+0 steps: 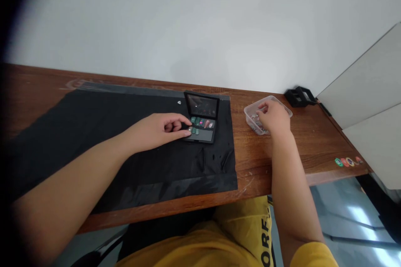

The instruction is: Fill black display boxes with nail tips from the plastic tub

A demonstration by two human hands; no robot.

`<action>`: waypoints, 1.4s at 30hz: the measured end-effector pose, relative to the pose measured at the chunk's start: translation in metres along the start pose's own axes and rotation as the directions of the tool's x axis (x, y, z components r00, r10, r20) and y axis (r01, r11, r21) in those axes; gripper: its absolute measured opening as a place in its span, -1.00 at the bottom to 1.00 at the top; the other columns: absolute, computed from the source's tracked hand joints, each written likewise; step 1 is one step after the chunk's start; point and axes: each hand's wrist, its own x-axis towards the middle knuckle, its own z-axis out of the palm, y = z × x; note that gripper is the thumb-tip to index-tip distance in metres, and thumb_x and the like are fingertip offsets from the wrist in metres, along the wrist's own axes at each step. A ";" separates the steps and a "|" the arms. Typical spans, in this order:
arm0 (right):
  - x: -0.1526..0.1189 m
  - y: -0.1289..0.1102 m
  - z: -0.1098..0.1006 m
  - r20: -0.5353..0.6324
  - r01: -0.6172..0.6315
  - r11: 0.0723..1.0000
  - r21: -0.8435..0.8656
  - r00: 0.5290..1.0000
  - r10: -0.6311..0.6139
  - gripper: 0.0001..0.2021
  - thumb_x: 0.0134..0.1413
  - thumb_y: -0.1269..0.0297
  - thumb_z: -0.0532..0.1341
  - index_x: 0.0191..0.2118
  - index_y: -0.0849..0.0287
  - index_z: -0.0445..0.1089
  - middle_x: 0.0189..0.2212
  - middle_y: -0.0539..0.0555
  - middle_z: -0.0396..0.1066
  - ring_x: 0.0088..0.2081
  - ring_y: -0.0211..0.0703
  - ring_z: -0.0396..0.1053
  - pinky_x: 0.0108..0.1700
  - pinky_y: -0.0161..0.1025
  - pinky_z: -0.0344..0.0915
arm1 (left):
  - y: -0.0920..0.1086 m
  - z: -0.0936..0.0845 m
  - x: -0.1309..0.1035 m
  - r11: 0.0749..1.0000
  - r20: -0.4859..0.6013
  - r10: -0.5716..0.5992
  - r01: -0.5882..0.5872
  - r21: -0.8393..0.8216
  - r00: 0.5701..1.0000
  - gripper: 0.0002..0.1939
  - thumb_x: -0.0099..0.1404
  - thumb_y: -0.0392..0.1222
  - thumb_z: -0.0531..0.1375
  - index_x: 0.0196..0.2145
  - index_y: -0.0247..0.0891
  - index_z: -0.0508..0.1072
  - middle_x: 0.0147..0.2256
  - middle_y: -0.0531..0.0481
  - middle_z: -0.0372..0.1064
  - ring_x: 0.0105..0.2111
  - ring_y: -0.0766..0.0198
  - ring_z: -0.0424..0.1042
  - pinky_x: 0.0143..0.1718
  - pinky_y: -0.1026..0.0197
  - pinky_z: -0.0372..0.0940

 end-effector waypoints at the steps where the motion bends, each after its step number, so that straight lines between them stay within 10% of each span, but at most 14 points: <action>1: 0.000 -0.001 -0.001 -0.049 0.014 1.000 0.027 0.999 -0.012 -0.83 0.10 0.28 0.36 -0.17 0.12 0.62 -0.27 0.10 0.63 -0.26 -0.05 0.52 -0.21 -0.13 0.34 | 0.000 0.000 0.000 1.000 -0.001 0.001 -0.001 0.003 1.000 -0.56 0.23 0.23 0.25 -0.10 -0.09 0.62 -0.44 0.11 0.40 -0.48 0.28 0.31 -0.42 0.20 0.14; 18: -0.026 -0.029 -0.001 -0.461 0.460 0.857 0.231 0.828 -0.319 -0.76 0.33 0.15 0.24 -0.11 0.10 0.64 -0.26 0.10 0.66 -0.41 -0.16 0.47 -0.26 -0.17 0.42 | -0.001 0.000 0.000 1.000 -0.018 0.012 -0.012 0.024 1.000 -0.50 0.23 0.23 0.26 0.00 -0.10 0.56 -0.37 0.10 0.44 -0.47 0.27 0.32 -0.40 0.20 0.16; 21: -0.039 -0.042 0.003 -0.416 0.620 0.758 0.203 0.755 -0.506 -0.74 0.38 0.13 0.22 -0.11 0.06 0.67 -0.25 0.08 0.68 -0.38 -0.16 0.51 -0.22 -0.17 0.43 | -0.002 0.001 0.001 1.000 -0.008 0.001 0.000 0.013 1.000 -0.53 0.23 0.24 0.25 -0.05 -0.10 0.57 -0.39 0.10 0.43 -0.47 0.27 0.32 -0.41 0.19 0.14; 29: -0.068 -0.084 0.035 0.133 0.805 0.588 0.083 0.576 -0.807 -0.71 0.45 0.31 0.16 0.02 0.08 0.65 -0.07 0.09 0.70 -0.09 -0.05 0.63 -0.19 -0.21 0.34 | -0.005 0.003 0.003 1.000 -0.014 0.017 -0.017 0.004 1.000 -0.58 0.22 0.27 0.25 -0.20 -0.11 0.58 -0.45 0.10 0.37 -0.47 0.27 0.28 -0.41 0.19 0.13; 42: -0.066 -0.087 0.037 0.314 0.754 0.653 -0.070 0.638 -0.703 -0.67 0.43 0.39 0.14 0.05 0.11 0.66 0.05 0.13 0.67 0.05 0.10 0.60 -0.11 -0.12 0.42 | -0.004 0.002 0.004 1.000 -0.010 0.022 -0.022 -0.002 1.000 -0.58 0.20 0.27 0.26 -0.24 -0.13 0.54 -0.45 0.11 0.38 -0.47 0.27 0.30 -0.40 0.20 0.14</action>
